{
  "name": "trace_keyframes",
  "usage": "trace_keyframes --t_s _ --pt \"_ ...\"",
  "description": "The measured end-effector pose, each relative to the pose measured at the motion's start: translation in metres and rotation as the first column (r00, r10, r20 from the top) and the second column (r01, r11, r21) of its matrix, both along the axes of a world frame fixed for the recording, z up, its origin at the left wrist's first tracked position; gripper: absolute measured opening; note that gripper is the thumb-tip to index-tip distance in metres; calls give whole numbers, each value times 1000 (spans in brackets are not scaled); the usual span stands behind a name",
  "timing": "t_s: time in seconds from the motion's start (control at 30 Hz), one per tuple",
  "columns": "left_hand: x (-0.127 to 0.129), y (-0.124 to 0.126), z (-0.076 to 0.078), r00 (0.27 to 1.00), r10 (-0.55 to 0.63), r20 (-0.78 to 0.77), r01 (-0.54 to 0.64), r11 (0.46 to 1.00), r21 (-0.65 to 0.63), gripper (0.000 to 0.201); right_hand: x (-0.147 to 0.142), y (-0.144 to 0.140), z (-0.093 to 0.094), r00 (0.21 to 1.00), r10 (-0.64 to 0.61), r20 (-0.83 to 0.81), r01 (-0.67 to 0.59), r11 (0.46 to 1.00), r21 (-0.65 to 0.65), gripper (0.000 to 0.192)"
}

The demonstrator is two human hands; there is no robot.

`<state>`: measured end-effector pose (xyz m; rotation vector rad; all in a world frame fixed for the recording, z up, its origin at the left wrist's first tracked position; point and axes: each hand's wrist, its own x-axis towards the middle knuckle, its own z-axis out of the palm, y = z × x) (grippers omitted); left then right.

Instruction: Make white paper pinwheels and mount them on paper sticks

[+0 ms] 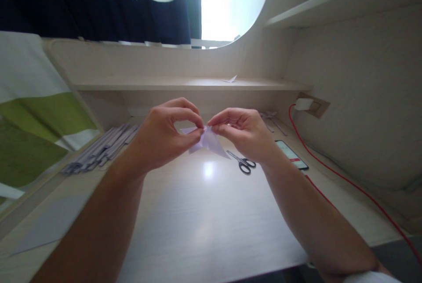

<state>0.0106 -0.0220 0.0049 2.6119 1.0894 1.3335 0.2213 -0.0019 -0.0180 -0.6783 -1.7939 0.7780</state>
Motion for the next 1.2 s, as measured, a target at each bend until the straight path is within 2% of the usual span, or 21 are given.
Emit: trace_keyframes --t_s 0.1,0.3,0.47,0.7,0.9,1.03,1.2 --pt "-1 1 0 1000 9 12 -9 1000 4 8 0 -1 -1 1000 -9 -3 9 1000 14 9" --pt "-3 4 -1 995 90 -34 -87 993 85 6 -2 -7 0 992 -112 63 104 988 118 6" --pt "-4 6 -1 992 101 -77 -92 989 111 6 -3 -7 0 991 -121 63 110 982 153 6" --pt "-4 5 -1 993 77 -85 -68 992 104 4 -1 -6 1 987 -137 84 125 983 135 5" --pt "-3 3 0 996 27 -83 -21 997 77 6 -2 -3 -2 997 -59 43 56 997 53 7" --pt "0 3 -1 995 46 -89 -38 996 84 6 -2 -5 -2 992 -104 74 97 991 90 8" --pt "3 2 -2 986 123 -112 -111 988 109 6 -3 -9 1 978 -183 97 165 972 166 8"
